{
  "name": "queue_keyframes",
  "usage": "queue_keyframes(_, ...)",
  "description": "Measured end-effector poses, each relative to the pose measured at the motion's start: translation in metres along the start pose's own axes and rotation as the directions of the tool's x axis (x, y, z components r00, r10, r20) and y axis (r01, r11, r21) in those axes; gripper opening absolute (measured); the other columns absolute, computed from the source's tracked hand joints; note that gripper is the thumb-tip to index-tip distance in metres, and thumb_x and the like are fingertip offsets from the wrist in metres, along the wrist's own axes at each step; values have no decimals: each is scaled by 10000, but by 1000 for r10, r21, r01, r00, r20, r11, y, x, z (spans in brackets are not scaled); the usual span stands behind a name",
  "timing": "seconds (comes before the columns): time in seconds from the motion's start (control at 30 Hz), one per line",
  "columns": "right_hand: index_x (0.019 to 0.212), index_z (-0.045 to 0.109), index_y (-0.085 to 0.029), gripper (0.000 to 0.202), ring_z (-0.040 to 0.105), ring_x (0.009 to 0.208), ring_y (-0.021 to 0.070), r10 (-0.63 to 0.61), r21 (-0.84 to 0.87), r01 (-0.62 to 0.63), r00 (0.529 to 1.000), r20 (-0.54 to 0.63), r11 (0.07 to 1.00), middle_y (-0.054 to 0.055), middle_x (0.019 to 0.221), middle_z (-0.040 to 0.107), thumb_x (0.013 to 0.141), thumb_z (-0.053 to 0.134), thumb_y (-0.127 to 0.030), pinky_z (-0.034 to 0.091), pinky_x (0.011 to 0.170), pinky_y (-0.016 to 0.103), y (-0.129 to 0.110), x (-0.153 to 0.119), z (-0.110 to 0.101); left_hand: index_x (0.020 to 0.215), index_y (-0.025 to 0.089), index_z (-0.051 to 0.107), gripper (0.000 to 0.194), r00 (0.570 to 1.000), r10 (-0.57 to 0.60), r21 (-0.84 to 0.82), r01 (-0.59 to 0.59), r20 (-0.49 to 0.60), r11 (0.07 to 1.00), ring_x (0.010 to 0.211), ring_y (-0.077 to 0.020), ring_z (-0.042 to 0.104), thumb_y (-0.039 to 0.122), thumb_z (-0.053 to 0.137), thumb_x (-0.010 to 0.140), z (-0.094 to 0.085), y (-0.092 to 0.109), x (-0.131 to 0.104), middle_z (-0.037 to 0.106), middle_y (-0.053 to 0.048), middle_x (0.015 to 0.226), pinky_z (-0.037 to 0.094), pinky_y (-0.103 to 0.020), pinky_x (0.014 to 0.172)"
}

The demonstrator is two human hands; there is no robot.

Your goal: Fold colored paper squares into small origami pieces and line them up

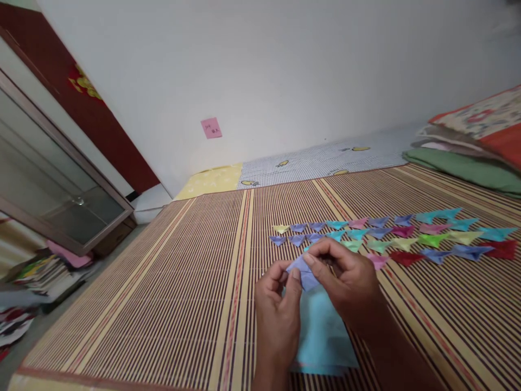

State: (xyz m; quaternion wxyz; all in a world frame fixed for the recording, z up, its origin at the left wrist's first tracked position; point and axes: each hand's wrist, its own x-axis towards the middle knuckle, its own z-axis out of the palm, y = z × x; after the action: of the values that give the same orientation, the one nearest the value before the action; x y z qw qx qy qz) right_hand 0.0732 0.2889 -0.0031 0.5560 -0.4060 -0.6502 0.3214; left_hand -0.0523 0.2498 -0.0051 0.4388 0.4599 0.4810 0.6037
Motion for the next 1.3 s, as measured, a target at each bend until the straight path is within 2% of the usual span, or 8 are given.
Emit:
queue_keyframes(0.13, 784, 645, -211, 151, 533, 646, 153, 34, 20, -36, 997, 71, 999, -9, 691, 594, 919, 623, -273, 425, 612, 304, -2, -1, 2, 809, 164, 685, 278, 999, 0, 11, 0, -33, 1000, 656, -130, 533, 420, 683, 918, -1, -2, 1, 592, 8, 691, 426, -223, 606)
queue_keyframes(0.37, 707, 641, -203, 163, 516, 599, 130, 224, 248, -241, 970, 96, 938, -31, 635, 569, 830, 683, -300, 409, 564, 269, 3, 3, 3, 857, 179, 707, 298, 992, 124, 342, -122, 15, 932, 650, -141, 510, 381, 546, 1007, -4, 1, -4, 584, 4, 681, 379, -250, 607)
queue_keyframes(0.5, 691, 630, -196, 181, 509, 586, 118, 307, 328, -350, 935, 177, 878, -36, 622, 573, 794, 720, -315, 393, 552, 250, 9, 6, 2, 812, 168, 676, 227, 996, 10, 171, -26, 90, 985, 695, -144, 517, 367, 670, 922, -7, -2, 0, 593, 1, 725, 409, -245, 645)
queue_keyframes(0.57, 716, 632, -194, 208, 502, 582, 118, 309, 334, -383, 917, 252, 862, -34, 628, 572, 816, 714, -357, 387, 542, 248, 11, 7, 1, 774, 163, 652, 245, 997, -30, 97, 22, 77, 995, 669, -135, 497, 373, 719, 881, -11, -5, 2, 576, 8, 699, 400, -239, 622)
queue_keyframes(0.7, 764, 625, -196, 290, 480, 602, 120, 236, 269, -334, 911, 338, 903, -33, 660, 541, 919, 609, -440, 377, 555, 252, 13, 8, -3, 782, 158, 648, 270, 997, -74, -39, 74, -14, 997, 618, -119, 480, 397, 752, 853, -17, -11, 6, 593, 12, 680, 387, -225, 577)
queue_keyframes(0.9, 729, 646, -187, 217, 496, 623, 129, 178, 113, -227, 925, 337, 967, -22, 660, 573, 879, 649, -344, 375, 576, 264, 12, 5, -2, 738, 156, 653, 249, 993, -64, -152, 48, -100, 987, 616, -104, 491, 347, 789, 822, -19, -16, 8, 603, 24, 666, 404, -209, 593)
queue_keyframes(1.17, 682, 610, -192, 310, 476, 627, 127, 136, 124, -196, 914, 383, 973, -29, 642, 544, 928, 585, -378, 356, 590, 269, 13, 6, -5, 755, 150, 683, 218, 993, -91, -232, 73, -69, 970, 637, -117, 543, 323, 807, 801, -23, -14, 7, 651, 6, 687, 438, -222, 624)
queue_keyframes(1.3, 745, 653, -193, 244, 516, 651, 135, 114, 88, -163, 908, 403, 983, -23, 679, 589, 912, 614, -367, 379, 604, 272, 13, 6, -7, 774, 155, 680, 245, 993, -114, -209, 104, -36, 972, 631, -129, 547, 371, 786, 820, -26, -14, 7, 634, 3, 678, 437, -232, 620)
